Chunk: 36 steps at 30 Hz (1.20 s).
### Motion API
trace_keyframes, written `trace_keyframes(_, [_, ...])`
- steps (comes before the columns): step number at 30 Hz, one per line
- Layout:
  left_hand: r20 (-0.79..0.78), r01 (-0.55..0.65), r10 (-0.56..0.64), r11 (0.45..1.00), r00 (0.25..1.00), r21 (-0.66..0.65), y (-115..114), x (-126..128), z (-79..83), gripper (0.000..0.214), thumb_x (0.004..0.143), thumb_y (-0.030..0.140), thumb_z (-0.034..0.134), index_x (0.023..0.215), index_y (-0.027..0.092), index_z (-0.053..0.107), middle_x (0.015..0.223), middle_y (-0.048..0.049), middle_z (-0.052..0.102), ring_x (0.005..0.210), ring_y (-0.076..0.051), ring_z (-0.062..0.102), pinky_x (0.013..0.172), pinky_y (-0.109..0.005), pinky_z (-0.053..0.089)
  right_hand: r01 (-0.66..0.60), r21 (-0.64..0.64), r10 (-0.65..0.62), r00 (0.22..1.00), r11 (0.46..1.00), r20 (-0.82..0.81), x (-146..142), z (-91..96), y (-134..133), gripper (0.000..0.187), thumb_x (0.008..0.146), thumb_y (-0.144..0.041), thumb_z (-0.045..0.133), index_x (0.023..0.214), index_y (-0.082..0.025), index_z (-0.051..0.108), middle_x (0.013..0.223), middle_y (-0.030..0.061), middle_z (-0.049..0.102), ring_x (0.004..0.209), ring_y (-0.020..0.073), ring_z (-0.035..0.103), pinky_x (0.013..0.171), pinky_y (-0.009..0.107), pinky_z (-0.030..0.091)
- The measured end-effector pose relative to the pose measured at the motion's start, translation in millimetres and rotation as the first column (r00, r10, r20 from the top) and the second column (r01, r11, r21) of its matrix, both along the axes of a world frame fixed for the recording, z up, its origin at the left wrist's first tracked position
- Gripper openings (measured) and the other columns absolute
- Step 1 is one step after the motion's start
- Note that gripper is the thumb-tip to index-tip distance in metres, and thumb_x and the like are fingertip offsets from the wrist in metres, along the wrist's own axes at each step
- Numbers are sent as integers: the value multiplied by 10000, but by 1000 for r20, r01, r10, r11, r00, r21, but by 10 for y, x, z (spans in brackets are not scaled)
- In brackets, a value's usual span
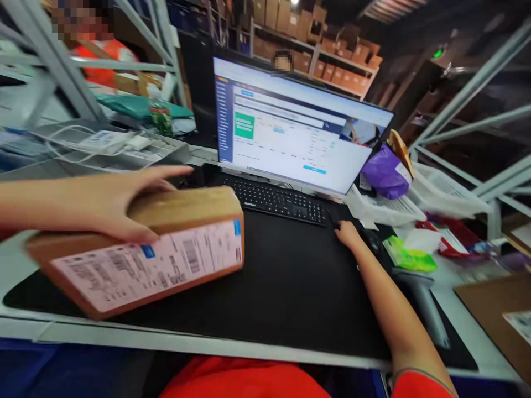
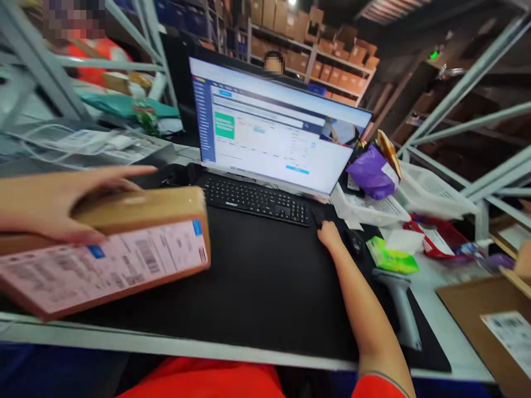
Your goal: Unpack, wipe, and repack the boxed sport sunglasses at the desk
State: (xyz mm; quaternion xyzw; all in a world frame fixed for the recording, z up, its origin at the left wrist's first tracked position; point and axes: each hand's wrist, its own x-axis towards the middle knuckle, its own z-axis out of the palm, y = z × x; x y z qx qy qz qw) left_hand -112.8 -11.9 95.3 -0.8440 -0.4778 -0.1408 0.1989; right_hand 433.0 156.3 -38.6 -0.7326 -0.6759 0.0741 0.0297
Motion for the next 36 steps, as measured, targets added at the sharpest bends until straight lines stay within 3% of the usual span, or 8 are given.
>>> trace_keyframes(2, [161, 132, -107, 980, 981, -151, -56, 93, -8, 1086, 936, 842, 134, 1568, 5, 412, 1154, -48, 765, 888, -114, 748, 727, -251, 610, 18, -41, -18, 1000, 999, 14, -29, 57, 19, 233, 1038, -306, 739, 1193, -132, 721, 1193, 92, 751, 1060, 224, 743, 967, 431, 630])
trace_keyframes(8, [339, 365, -302, 920, 891, -140, 23, 601, -336, 1084, 784, 842, 695, 1620, 211, 414, 1408, -23, 706, 1198, -183, 724, 1029, -392, 616, 57, -39, -57, 998, 998, -10, 39, 338, -146, 90, 1014, -148, 693, 1051, -93, 753, 926, 105, 762, 809, 190, 739, 776, 323, 609])
trace_keyframes(13, [184, 299, -311, 950, 932, 89, -134, 599, -644, 571, 1067, 607, 505, 1487, 233, 604, 1411, -59, 710, 1212, -215, 722, 984, -388, 651, -84, 130, 107, 978, 988, -176, 8, 859, -454, 392, 1038, -245, 578, 1392, -114, 685, 1042, 131, 783, 753, 200, 725, 707, 304, 559])
trace_keyframes(17, [152, 169, -237, 916, 960, 363, -520, 744, -1055, 276, 1042, 249, 646, 1297, 161, 702, 1199, -93, 761, 1101, -233, 720, 1046, -391, 590, -477, 182, 504, 739, 860, -446, -654, 1296, -723, 421, 1050, -420, 547, 1364, -209, 732, 912, 43, 780, 667, 173, 670, 640, 280, 543])
trace_keyframes(21, [327, 33, -154, 937, 933, 348, -724, 943, -1334, 443, 972, 142, 742, 1401, 130, 634, 1259, -128, 718, 1226, -259, 670, 1128, -424, 544, -789, 170, 792, 525, 590, -313, -1829, 1611, -936, 297, 1026, -251, 616, 1247, -239, 814, 1062, 6, 825, 958, 219, 774, 902, 327, 582])
trace_keyframes(24, [375, 11, -142, 944, 916, 331, -748, 1015, -1341, 458, 957, 130, 758, 1397, 127, 629, 1258, -129, 706, 1221, -251, 672, 1132, -424, 559, -875, -9, 870, 482, 484, -106, -2568, 1798, -1056, 260, 1048, -214, 616, 1192, -218, 833, 1062, 30, 826, 989, 243, 777, 830, 298, 548])
trace_keyframes(31, [434, -87, -111, 908, 894, 411, -783, 1073, -1286, 388, 913, 200, 819, 1246, 78, 661, 1134, -135, 715, 1150, -266, 704, 1073, -396, 595, -902, -179, 917, 372, 393, 140, -3118, 2144, -1243, 257, 1025, -183, 577, 1074, -166, 829, 1050, 133, 824, 874, 263, 757, 652, 308, 472])
trace_keyframes(36, [420, -99, -109, 891, 901, 443, -798, 1010, -1319, 404, 861, 185, 872, 1186, 62, 665, 1093, -157, 709, 1118, -313, 716, 1005, -418, 592, -843, -253, 876, 423, 474, 230, -2963, 2332, -1378, 235, 977, -106, 613, 1038, -163, 833, 927, 137, 813, 790, 266, 752, 654, 324, 497])
